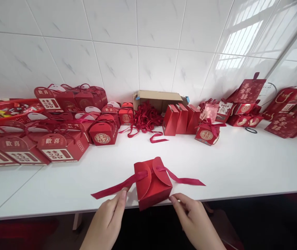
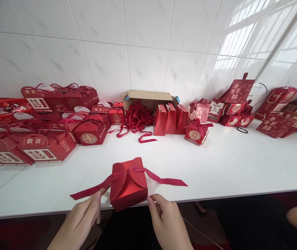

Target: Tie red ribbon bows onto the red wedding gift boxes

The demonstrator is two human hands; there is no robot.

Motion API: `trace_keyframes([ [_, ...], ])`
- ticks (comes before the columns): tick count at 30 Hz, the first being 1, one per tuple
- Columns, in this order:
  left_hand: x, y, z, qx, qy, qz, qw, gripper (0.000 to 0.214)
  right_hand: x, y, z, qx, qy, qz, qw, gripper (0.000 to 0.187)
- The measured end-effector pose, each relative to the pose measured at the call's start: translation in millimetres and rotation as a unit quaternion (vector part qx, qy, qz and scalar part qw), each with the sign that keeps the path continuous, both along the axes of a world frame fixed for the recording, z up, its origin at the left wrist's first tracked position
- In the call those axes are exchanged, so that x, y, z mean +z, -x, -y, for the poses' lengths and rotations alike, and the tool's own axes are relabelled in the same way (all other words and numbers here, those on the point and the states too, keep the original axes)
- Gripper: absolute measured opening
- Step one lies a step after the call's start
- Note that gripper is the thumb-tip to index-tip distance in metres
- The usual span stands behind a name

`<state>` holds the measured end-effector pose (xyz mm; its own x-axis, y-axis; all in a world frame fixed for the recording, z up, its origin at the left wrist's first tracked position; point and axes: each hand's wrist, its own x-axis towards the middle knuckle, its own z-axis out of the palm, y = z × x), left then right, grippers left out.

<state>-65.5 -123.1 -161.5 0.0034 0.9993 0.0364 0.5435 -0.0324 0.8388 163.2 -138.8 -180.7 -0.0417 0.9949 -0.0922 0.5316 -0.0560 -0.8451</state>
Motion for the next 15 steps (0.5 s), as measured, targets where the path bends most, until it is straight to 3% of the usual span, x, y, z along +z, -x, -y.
trace_keyframes([
  [2, -0.5, 2, -3, 0.027, 0.027, 0.039, 0.999, 0.048, -0.8, -4, -4, -0.043, -0.013, -0.008, 0.999, 0.043],
  [5, 0.9, -3, -6, 0.098, 0.006, 0.131, 0.987, 0.047, 2.4, -6, -12, -0.112, -0.096, -0.056, 0.987, 0.041],
  [7, 1.6, -11, -7, 0.126, -0.016, 0.192, 0.973, 0.047, 4.3, -3, -18, -0.1, -0.126, -0.116, 0.98, 0.038],
  [10, -0.6, -25, -9, 0.105, -0.035, 0.276, 0.955, 0.047, 3.7, 6, -23, -0.053, -0.112, -0.215, 0.969, 0.035],
  [15, -10.1, -38, -13, 0.056, -0.025, 0.379, 0.924, 0.051, -2.0, 24, -17, -0.117, -0.05, -0.382, 0.916, 0.04],
])
